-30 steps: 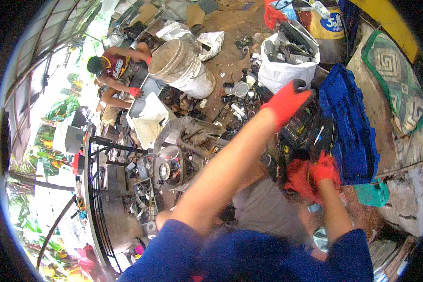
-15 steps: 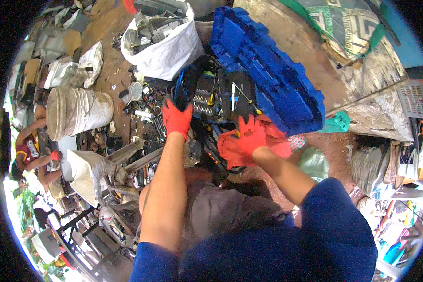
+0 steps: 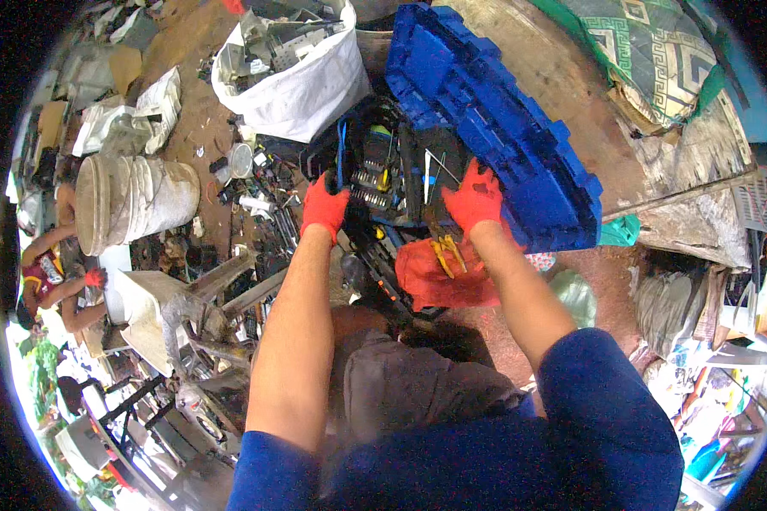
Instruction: The person sits on the floor and uses a screwdriver to disassemble a motor or fan assembly. They remove screws, separate the housing, and manipulate internal components and wires.
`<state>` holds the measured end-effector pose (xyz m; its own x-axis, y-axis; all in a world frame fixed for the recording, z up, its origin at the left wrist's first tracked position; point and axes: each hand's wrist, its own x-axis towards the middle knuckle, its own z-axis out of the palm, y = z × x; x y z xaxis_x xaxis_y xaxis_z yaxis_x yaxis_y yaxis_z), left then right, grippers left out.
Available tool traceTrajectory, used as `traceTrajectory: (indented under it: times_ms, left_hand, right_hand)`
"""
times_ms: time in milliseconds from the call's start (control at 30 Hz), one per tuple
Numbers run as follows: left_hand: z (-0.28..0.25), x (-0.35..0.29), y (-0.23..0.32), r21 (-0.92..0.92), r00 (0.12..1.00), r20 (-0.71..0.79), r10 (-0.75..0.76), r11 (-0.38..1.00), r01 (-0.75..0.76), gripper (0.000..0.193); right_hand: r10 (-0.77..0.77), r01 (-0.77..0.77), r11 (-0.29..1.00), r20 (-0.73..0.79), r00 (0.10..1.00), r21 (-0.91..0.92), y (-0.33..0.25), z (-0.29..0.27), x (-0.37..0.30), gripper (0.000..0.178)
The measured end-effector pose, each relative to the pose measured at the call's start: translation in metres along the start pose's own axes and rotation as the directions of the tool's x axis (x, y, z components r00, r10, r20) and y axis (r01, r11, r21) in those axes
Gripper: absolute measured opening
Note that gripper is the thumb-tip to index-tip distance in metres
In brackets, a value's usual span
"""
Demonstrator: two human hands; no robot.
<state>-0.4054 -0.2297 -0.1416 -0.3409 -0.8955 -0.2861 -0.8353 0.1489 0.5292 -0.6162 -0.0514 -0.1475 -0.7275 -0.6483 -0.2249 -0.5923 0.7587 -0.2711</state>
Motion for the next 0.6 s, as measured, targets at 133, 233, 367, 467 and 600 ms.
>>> traceTrajectory:
  times_ms: [133,233,367,467,600]
  left_hand:
    - [0.004,-0.006,0.008,0.090,0.993,0.082,0.090,0.991,-0.097,0.052]
    - [0.025,-0.023,0.017,0.262,0.980,0.099,0.174,0.945,-0.194,0.053]
    - [0.038,-0.016,0.019,-0.017,0.988,0.154,0.017,1.000,-0.015,0.075]
    - [0.044,-0.020,0.025,0.041,0.975,0.223,0.024,0.999,-0.034,0.094]
    - [0.049,-0.019,0.018,0.182,0.979,0.202,0.033,0.981,-0.071,0.096]
  right_hand:
    - [-0.013,0.026,0.978,-0.063,0.998,0.209,0.010,0.008,0.013,0.080]
    - [-0.027,-0.041,0.829,0.112,0.993,0.558,0.015,0.012,0.018,0.066]
    - [-0.173,-0.135,0.582,0.284,0.943,0.802,0.003,0.020,0.022,0.055]
    - [-0.239,0.206,0.824,-0.005,0.971,0.528,-0.012,0.036,0.014,0.069]
    - [-0.227,0.207,0.952,0.063,0.972,0.227,-0.028,0.039,-0.019,0.099]
